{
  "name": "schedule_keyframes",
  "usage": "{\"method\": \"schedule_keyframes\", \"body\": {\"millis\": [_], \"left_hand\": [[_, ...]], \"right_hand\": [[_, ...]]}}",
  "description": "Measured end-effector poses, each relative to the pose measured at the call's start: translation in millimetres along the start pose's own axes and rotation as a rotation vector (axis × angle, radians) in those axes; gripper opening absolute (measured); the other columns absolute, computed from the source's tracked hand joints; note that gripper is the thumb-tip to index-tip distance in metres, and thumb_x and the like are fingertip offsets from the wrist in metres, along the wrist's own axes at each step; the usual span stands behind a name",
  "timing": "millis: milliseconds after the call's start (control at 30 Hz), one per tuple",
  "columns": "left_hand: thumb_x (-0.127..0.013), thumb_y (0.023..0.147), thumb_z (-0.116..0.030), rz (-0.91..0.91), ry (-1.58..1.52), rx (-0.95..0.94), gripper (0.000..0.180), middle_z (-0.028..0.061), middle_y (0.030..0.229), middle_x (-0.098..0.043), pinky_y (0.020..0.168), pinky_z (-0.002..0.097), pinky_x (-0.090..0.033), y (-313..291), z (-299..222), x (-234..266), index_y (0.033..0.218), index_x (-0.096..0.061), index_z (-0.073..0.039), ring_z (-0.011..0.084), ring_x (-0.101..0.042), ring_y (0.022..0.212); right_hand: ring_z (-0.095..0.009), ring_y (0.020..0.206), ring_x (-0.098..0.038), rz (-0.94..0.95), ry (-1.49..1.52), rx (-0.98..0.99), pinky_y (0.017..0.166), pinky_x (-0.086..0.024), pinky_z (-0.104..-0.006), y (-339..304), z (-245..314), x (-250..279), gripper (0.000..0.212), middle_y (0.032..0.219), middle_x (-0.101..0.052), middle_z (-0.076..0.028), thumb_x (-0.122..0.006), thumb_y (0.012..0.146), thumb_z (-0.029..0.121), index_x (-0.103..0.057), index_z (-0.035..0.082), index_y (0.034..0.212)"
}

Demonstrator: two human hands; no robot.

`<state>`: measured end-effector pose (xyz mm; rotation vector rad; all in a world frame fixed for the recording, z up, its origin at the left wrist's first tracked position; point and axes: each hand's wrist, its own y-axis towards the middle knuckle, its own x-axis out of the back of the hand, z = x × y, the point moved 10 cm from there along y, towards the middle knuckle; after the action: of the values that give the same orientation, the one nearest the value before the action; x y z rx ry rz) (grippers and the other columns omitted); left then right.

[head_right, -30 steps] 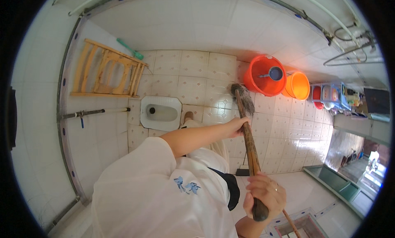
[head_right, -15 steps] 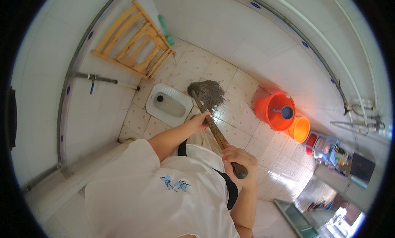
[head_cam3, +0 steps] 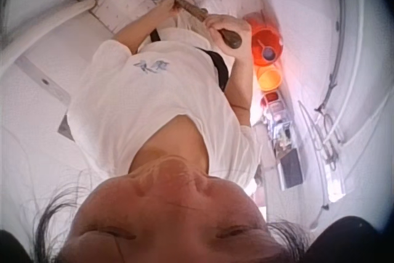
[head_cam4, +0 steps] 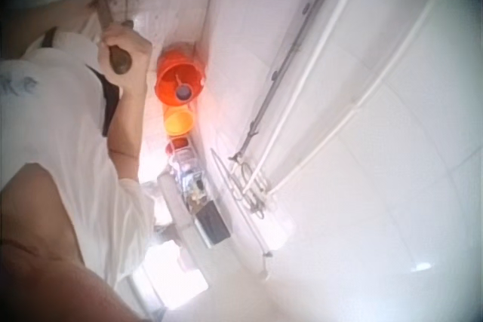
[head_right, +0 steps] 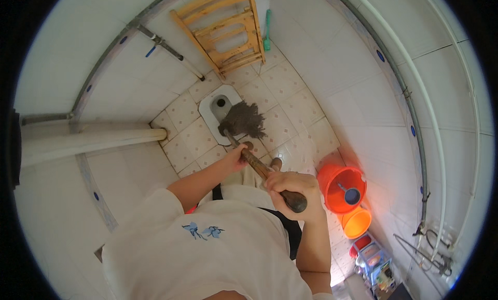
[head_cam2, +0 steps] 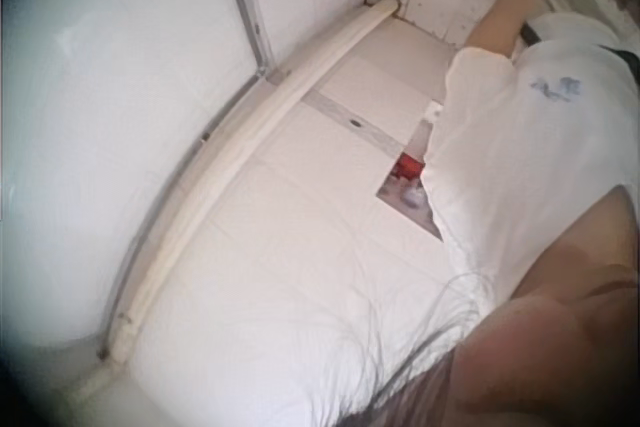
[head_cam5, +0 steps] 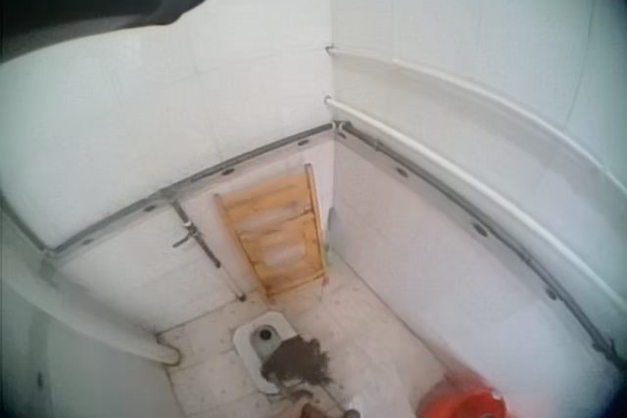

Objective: The person cleans a squat toilet by applying cleaning liquid from a bottle and scrubbing the basin with a green brush. They repeatedly scoop water from a red bucket using a blue ladle to rinse the toilet and the brush.

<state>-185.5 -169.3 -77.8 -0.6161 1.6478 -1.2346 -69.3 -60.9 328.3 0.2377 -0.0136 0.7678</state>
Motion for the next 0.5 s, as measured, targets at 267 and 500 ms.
{"method": "schedule_keyframes", "body": {"millis": [267,500], "left_hand": [[-0.052,0.089,-0.016,-0.065,-0.247,-0.065,0.014,0.0057,0.084,-0.052,0.069,0.0301,-0.057,-73.9,35.3,-48.7,0.09,-0.045,-0.004,0.0176,-0.059,0.075],[-0.054,0.087,-0.012,-0.009,-0.418,-0.133,0.012,0.0071,0.087,-0.054,0.075,0.0319,-0.058,-92.3,13.6,-44.6,0.086,-0.046,-0.003,0.0187,-0.06,0.08]], "right_hand": [[-0.022,0.063,-0.065,0.174,0.133,0.105,0.064,-0.053,-0.0289,29.2,43.1,54.0,0.004,0.065,-0.062,-0.011,-0.062,0.065,-0.003,-0.06,0.0,0.065],[-0.019,0.063,-0.065,0.415,0.212,0.079,0.057,-0.05,-0.0263,90.2,53.1,27.1,0.004,0.067,-0.064,-0.01,-0.065,0.065,0.0,-0.062,0.0,0.067]]}}
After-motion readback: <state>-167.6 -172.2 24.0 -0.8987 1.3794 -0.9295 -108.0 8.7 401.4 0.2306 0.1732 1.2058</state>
